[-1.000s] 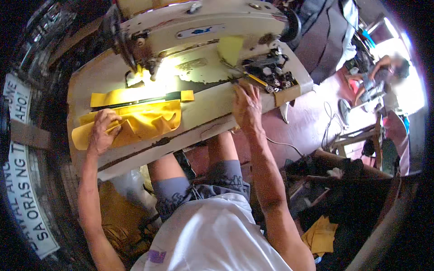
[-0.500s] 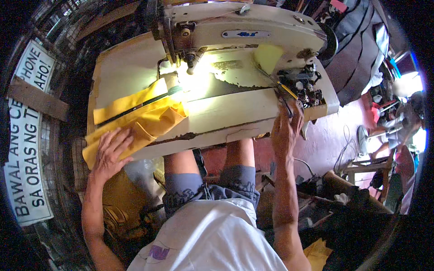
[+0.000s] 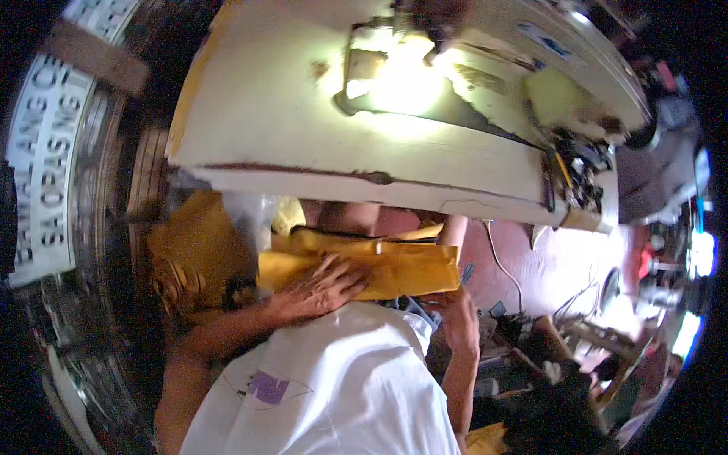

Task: Sewing a yellow fabric bag with a zipper and straps using an industrial sewing machine.

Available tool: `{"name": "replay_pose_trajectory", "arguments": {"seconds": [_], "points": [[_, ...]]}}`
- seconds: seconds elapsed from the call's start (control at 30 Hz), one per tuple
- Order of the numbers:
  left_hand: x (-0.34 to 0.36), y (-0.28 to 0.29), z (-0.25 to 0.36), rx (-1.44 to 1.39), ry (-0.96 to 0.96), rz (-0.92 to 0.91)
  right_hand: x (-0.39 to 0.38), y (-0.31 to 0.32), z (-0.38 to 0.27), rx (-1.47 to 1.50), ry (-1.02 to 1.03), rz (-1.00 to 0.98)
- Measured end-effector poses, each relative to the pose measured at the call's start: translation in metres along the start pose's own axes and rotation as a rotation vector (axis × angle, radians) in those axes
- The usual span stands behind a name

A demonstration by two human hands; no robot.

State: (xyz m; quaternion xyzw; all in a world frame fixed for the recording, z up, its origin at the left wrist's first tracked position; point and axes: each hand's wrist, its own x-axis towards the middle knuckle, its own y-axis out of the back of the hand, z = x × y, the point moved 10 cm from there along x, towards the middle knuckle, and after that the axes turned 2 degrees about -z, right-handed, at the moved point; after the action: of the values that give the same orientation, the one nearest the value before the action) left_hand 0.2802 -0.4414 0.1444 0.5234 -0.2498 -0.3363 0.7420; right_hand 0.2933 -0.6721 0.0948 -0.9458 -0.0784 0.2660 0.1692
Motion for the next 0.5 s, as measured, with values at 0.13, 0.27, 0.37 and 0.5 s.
{"name": "replay_pose_trajectory", "arguments": {"seconds": [0.13,0.27,0.37,0.5], "points": [[0.025,0.005,0.012,0.056,-0.053,0.171,-0.017,0.071,-0.027,-0.066,0.079,0.187],[0.044,-0.002,0.019,-0.018,-0.115,0.227,-0.030,0.108,-0.081,-0.583,0.251,0.507],[0.051,-0.044,0.014,-0.024,-0.073,-0.042,-0.064,0.072,-0.139,-1.161,0.487,0.837],[0.048,-0.033,0.014,0.052,-0.076,0.138,-0.052,-0.014,-0.149,-1.342,0.704,0.664]]}}
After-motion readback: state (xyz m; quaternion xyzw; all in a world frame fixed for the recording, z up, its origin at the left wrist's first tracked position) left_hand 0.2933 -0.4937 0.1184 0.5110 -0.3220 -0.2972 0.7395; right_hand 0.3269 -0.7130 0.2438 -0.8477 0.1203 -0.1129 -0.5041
